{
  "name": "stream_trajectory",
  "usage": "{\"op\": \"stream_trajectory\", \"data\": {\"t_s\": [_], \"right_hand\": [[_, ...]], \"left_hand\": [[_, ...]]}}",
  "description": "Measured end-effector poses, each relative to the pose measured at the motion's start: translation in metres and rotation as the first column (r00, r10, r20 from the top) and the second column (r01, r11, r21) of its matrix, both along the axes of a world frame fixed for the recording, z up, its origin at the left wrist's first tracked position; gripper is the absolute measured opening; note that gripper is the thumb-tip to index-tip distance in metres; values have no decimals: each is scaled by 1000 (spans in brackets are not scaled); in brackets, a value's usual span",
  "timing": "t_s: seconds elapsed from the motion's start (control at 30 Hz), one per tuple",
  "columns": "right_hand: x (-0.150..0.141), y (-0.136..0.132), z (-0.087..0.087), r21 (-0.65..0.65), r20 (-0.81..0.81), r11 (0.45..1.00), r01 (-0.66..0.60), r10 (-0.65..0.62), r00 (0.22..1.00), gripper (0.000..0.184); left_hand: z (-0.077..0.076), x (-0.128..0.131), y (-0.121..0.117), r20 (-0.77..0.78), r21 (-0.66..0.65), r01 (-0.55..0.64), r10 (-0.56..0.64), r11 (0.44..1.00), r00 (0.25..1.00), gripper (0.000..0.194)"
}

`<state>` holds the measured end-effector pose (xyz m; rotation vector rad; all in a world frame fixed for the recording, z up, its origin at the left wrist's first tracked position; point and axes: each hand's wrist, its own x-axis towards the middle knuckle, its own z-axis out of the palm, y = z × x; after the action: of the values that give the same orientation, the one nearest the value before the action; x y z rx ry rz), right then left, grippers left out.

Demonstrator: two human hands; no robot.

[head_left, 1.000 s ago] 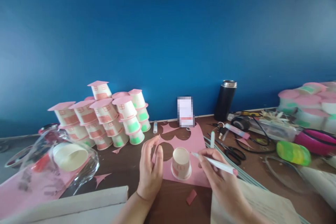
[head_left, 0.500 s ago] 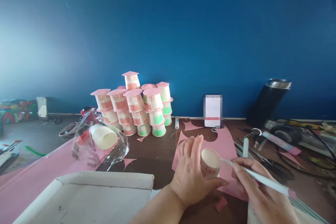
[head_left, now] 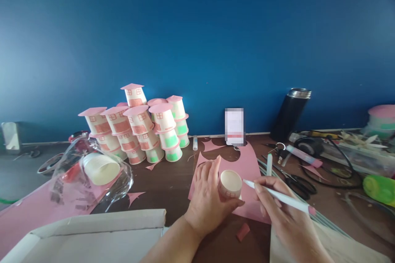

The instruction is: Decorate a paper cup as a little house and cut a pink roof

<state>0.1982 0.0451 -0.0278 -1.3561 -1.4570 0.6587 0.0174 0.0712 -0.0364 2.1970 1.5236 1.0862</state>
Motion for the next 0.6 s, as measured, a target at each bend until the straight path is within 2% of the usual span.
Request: {"op": "stream_trajectory", "data": {"t_s": [0.27, 0.37, 0.4, 0.53, 0.6], "right_hand": [[-3, 2, 4, -5, -40, 1000, -11, 10, 999, 29], [-3, 0, 5, -10, -52, 1000, -4, 3, 999, 28], [-2, -1, 6, -13, -58, 1000, -11, 10, 998, 27], [2, -3, 7, 12, -27, 999, -40, 40, 999, 23], [3, -5, 7, 31, -3, 999, -29, 30, 1000, 21]], "left_hand": [[-3, 1, 2, -12, 24, -7, 7, 1000, 1000, 102], [-2, -1, 1, -21, 87, 0, 2, 996, 1000, 98], [0, -2, 0, -18, 132, 8, -6, 991, 1000, 91], [10, -8, -3, -44, 320, 94, -84, 943, 995, 42], [15, -10, -5, -89, 349, 147, -124, 926, 988, 32]]}}
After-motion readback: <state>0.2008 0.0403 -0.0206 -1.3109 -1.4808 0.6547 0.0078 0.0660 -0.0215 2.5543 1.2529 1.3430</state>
